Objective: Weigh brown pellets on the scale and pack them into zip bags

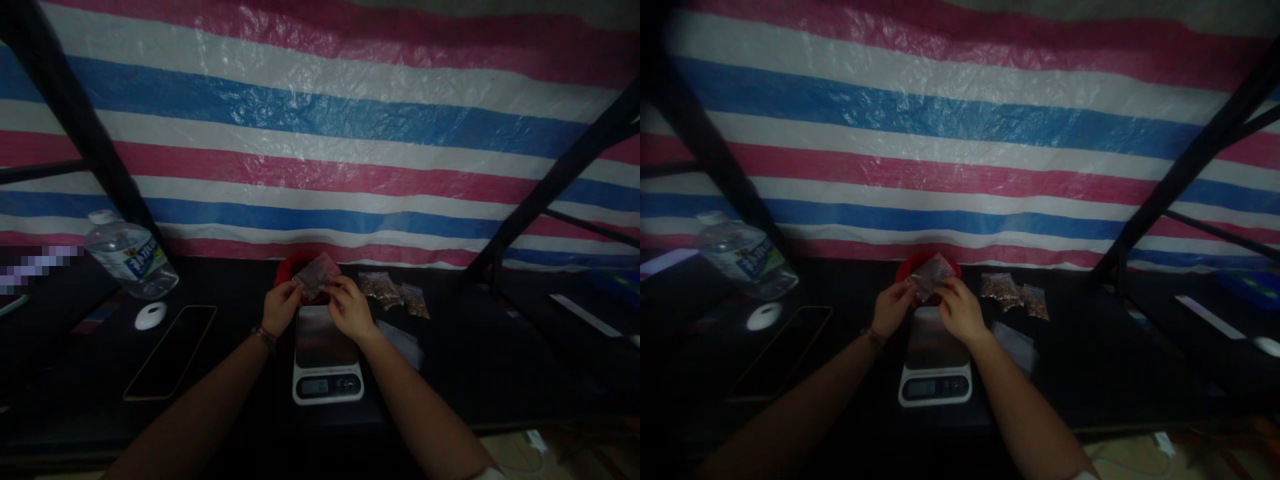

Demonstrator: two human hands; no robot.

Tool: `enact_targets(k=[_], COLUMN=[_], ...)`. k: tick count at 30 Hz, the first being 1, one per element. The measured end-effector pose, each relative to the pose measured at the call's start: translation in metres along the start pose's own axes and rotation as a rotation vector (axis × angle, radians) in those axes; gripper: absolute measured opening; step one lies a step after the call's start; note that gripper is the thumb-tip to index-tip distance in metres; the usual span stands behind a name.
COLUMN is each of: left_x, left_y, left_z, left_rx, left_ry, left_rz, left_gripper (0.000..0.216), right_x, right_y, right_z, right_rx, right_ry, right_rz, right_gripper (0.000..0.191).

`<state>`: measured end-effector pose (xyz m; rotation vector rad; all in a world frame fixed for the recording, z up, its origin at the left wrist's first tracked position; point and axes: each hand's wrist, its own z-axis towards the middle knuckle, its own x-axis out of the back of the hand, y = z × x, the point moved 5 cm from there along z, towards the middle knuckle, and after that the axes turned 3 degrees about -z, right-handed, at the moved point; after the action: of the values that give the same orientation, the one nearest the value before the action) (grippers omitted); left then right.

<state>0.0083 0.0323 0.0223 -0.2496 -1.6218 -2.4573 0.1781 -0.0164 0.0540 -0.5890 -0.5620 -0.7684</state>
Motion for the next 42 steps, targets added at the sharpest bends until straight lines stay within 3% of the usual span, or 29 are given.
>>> enact_targets(k=[3, 6, 10, 20, 32, 38, 42], left_x=[-0.003, -0.01, -0.012, -0.012, -0.017, -0.019, -0.018], left_y=[0.001, 0.013, 0.025, 0.026, 0.033, 0.041, 0.041], left_z=[-0.003, -0.01, -0.017, -0.016, -0.019, -0.023, -0.025], left_rx=[-0.039, -0.163, -0.28, -0.359, -0.437, -0.458, -0.464], left_ry=[-0.03, -0.134, -0.167, -0.172, -0.281, -0.194, -0.113], left_rz=[0.051, 0.091, 0.162, 0.191, 0.208, 0.255, 0.295], left_gripper=[0.027, 0.025, 0.022, 0.021, 0.02, 0.017, 0.018], right_x=[-0.001, -0.006, -0.012, -0.012, -0.007, -0.004, 0.002], right_y=[-0.009, -0.012, -0.01, -0.015, -0.012, -0.016, -0.014], right_z=[0.0, -0.001, -0.003, -0.001, 0.001, 0.0, -0.001], right_rx=[0.009, -0.01, -0.046, 0.057, 0.067, -0.028, -0.12], right_ry=[-0.035, -0.088, -0.114, -0.205, -0.175, -0.141, -0.034], right_rz=[0.029, -0.007, -0.038, -0.005, 0.019, -0.122, -0.194], right_gripper=[0.023, 0.027, 0.024, 0.021, 0.017, 0.019, 0.019])
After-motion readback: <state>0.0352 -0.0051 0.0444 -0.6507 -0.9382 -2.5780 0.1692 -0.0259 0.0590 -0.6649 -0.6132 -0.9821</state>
